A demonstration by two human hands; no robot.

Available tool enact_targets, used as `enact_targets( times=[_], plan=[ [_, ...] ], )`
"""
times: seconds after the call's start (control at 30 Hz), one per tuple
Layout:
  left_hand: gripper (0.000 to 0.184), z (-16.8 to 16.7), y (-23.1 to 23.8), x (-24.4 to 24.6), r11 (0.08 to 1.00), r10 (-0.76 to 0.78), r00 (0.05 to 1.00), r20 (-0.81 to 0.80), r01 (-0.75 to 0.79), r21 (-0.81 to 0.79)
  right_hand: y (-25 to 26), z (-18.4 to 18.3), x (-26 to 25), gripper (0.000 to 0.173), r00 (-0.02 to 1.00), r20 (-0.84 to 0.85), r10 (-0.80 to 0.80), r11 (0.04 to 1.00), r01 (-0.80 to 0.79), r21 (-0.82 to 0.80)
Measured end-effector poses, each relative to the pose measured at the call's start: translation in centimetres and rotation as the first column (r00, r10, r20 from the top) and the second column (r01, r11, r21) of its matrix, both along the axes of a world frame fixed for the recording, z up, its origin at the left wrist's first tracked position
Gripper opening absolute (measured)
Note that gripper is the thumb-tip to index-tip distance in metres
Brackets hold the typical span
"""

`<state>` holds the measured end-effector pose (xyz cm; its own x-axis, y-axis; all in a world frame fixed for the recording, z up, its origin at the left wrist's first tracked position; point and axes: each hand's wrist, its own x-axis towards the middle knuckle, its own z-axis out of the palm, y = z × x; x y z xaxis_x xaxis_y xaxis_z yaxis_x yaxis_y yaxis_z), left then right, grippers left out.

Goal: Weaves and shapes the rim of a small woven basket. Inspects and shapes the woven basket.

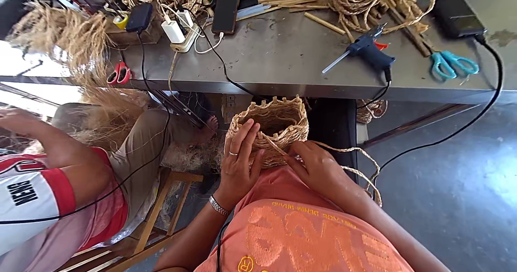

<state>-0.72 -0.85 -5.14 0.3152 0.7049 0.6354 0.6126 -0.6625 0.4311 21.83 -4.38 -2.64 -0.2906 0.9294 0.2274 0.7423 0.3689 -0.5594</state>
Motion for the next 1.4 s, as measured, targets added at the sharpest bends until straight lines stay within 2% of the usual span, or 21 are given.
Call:
enact_targets(
  times=[0.23,0.37,0.6,0.7,0.77,0.87,1.0,1.1,1.3,1.4],
  plan=[
    [0.034,-2.5,-0.2,-0.2,0.998,0.035,0.997,0.075,-0.039,0.050,-0.6,-0.4,-0.1,0.036,0.999,0.030,0.012,1.000,-0.012,-0.020],
    [0.028,-3.0,0.2,-0.5,0.993,0.022,0.985,0.169,-0.041,0.110,-0.5,-1.3,-1.0,0.035,0.999,0.047,0.003,0.993,-0.008,0.119],
    [0.030,-0.4,-0.4,-1.2,0.994,-0.073,0.968,0.238,0.053,0.093,-0.5,0.0,-1.4,0.029,0.999,0.022,0.041,0.993,-0.043,0.109],
    [0.031,0.5,-1.2,-0.4,0.987,-0.120,0.934,0.337,0.076,0.141,-0.6,-1.0,-1.1,0.031,1.000,0.027,-0.008,0.986,0.003,0.166],
    [0.035,1.1,-1.5,-0.1,0.990,-0.105,0.932,0.347,0.064,0.125,-0.5,-1.7,-1.3,0.034,0.999,0.024,-0.037,0.976,0.031,0.214],
    [0.040,1.6,-1.5,0.6,0.997,-0.071,0.969,0.238,0.066,0.028,-0.4,-2.2,-1.3,0.029,0.999,0.003,-0.055,0.969,0.052,0.241],
    [0.026,2.8,-1.3,1.2,0.999,-0.005,0.999,0.046,0.007,-0.042,-0.4,-2.3,-0.9,0.029,0.998,-0.015,-0.062,0.973,0.064,0.223],
    [0.026,4.2,-1.4,1.4,0.989,-0.011,0.995,-0.094,-0.003,-0.149,-0.5,-2.0,-0.8,0.027,0.998,-0.022,-0.061,0.979,0.064,0.193],
    [0.027,4.5,-1.1,1.5,0.980,-0.053,0.974,-0.219,0.009,-0.198,-0.8,-1.9,-0.5,0.027,0.996,-0.064,-0.060,0.995,0.065,0.072],
    [0.027,4.4,-0.7,1.5,0.986,-0.055,0.970,-0.238,0.015,-0.166,-1.1,-1.2,0.0,0.029,0.990,-0.103,-0.095,0.994,0.090,-0.058]
  ],
)
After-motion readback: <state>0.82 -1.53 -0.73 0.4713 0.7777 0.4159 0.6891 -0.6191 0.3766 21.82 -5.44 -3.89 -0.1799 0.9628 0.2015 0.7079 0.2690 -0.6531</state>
